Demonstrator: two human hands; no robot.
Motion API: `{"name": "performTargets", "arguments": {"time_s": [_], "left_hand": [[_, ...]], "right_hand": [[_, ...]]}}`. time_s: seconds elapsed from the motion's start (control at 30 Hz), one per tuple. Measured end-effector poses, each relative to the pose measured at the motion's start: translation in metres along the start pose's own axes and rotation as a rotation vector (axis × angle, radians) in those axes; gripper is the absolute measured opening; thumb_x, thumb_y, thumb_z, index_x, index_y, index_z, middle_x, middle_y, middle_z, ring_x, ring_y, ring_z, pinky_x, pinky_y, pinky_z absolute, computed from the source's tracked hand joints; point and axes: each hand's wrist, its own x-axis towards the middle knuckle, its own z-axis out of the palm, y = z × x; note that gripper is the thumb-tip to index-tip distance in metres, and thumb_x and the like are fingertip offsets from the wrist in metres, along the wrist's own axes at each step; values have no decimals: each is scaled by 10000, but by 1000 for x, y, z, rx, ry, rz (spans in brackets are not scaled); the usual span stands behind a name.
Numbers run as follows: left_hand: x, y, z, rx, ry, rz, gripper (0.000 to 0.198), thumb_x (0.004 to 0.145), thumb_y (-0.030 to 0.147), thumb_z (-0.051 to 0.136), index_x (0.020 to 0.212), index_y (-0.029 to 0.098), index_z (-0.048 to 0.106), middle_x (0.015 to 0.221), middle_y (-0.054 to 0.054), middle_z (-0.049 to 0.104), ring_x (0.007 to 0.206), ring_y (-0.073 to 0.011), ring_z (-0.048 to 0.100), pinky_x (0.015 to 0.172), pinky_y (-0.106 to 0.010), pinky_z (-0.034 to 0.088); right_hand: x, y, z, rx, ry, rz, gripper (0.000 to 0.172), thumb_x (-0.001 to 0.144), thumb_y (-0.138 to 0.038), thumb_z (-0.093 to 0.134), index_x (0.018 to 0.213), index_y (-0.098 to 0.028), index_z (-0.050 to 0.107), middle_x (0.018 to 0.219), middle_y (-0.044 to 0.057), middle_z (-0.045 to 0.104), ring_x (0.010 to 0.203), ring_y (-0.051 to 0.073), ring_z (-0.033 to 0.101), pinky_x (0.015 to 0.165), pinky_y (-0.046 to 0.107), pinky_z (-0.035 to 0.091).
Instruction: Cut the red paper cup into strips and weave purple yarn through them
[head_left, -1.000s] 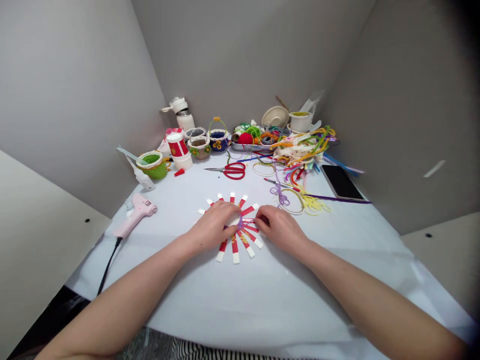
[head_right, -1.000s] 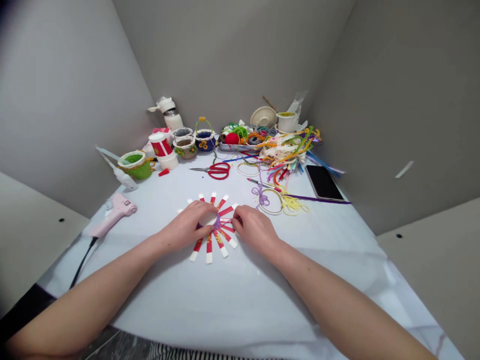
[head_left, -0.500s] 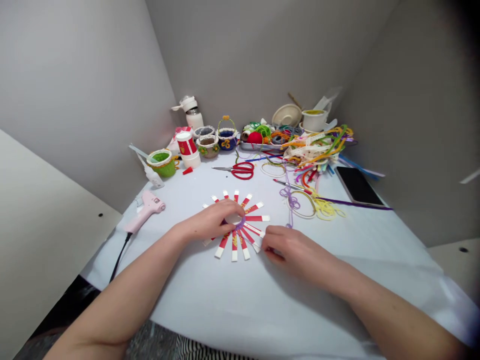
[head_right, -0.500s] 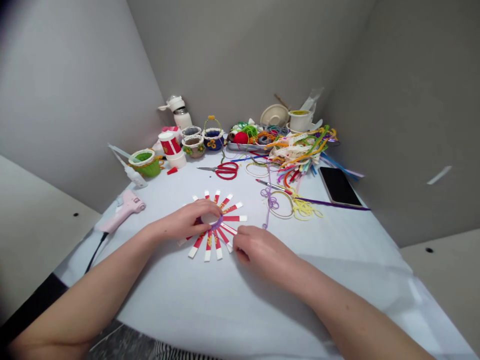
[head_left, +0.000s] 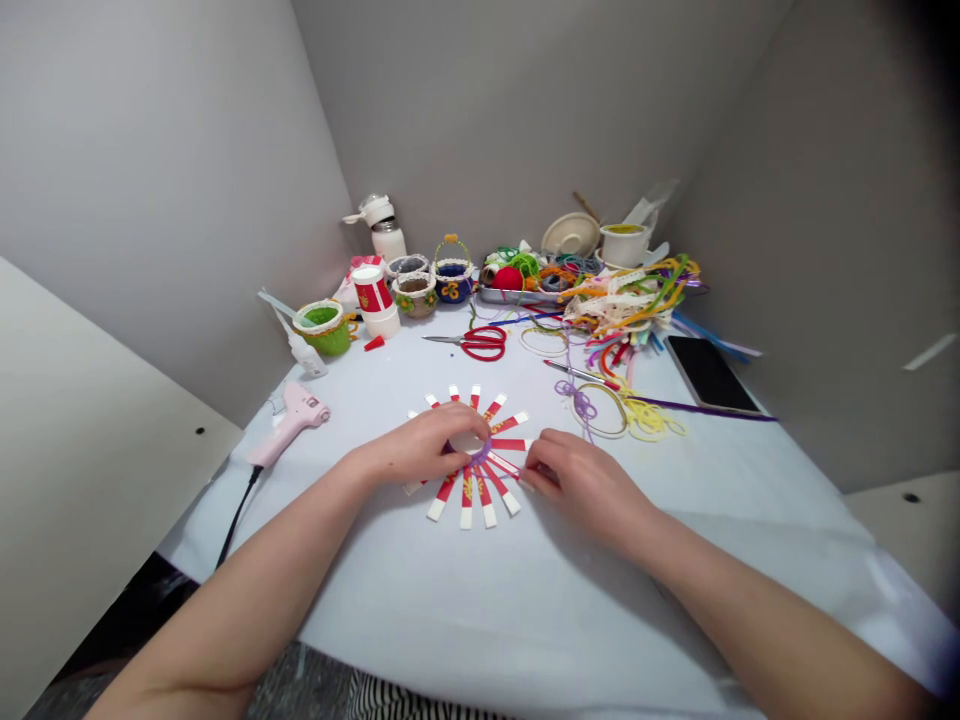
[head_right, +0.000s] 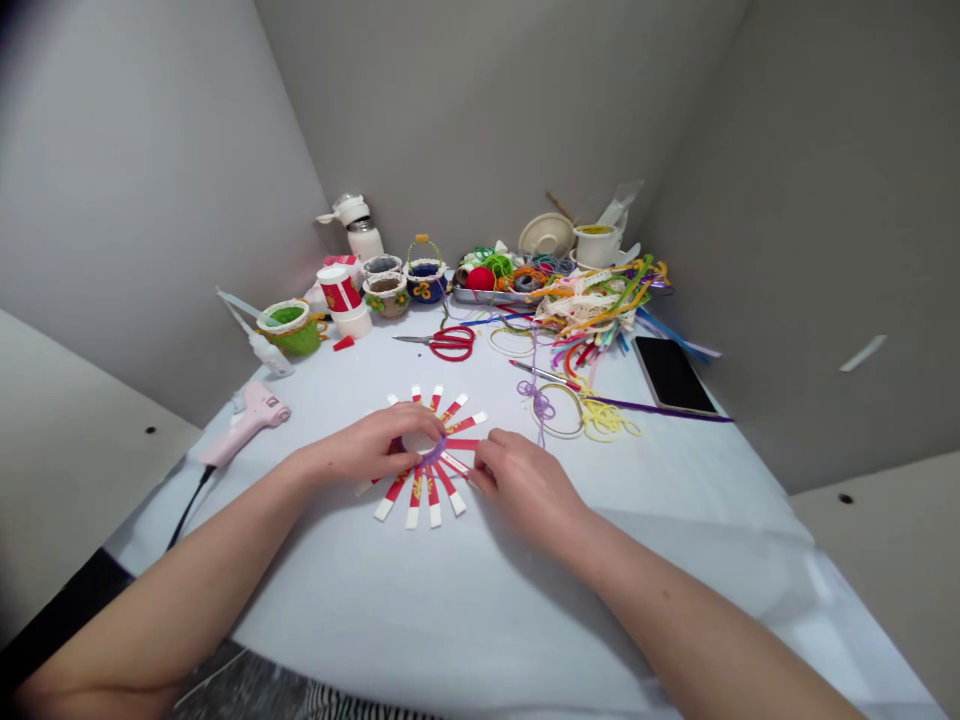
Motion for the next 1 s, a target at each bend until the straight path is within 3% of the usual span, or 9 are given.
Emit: {"name": "performTargets", "arguments": {"time_s": [0.17,0.27,0.47,0.63,0.77,1.0], "left_hand": [[2,4,7,-38,-44,78,328,832,29,534,1092,215,608,1162,-64,659,1103,-213,602,996,-387,480],[2,8,9,-30,-47,73,335,838,24,528,1101,218,604,1176,-71,659,1120,-220,606,1004,-402,482],[0,17,8,28,0,-8,436,848,11,504,1215,234,576,1503,-104,447,1413,-255,420,1123,-448,410],[1,15,16,110,110,-32,467,782,50,587,1222,205,579,1362,-127,524,1359,-281,431,1127,-454,401],[7,14,23,127,198,-179,367,819,215,677,1174,189,592,1198,-120,603,1181,-294,542,1038,-462,461],[2,10,14,184,119,-246,372,875,261,659,1232,205,575,1216,-102,633,1172,-294,549,1017,-449,450]], "right_hand": [[13,9,8,55,125,106,181,927,-221,564,752,-189,599,826,29,625,747,157,572,662,264,368],[15,11,11,81,117,106,168,915,-216,565,751,-189,595,818,26,626,738,155,571,664,265,368],[17,13,13,107,94,110,145,923,-242,562,796,-192,610,842,28,654,756,166,580,676,274,367],[17,12,13,96,97,118,145,922,-244,564,791,-195,606,837,27,662,750,166,578,659,274,352],[17,10,13,99,90,136,139,913,-230,574,782,-194,606,829,26,663,745,165,575,653,272,349],[13,17,1,175,77,6,113,922,-178,565,875,-194,666,923,45,642,827,168,603,739,266,416]]}}
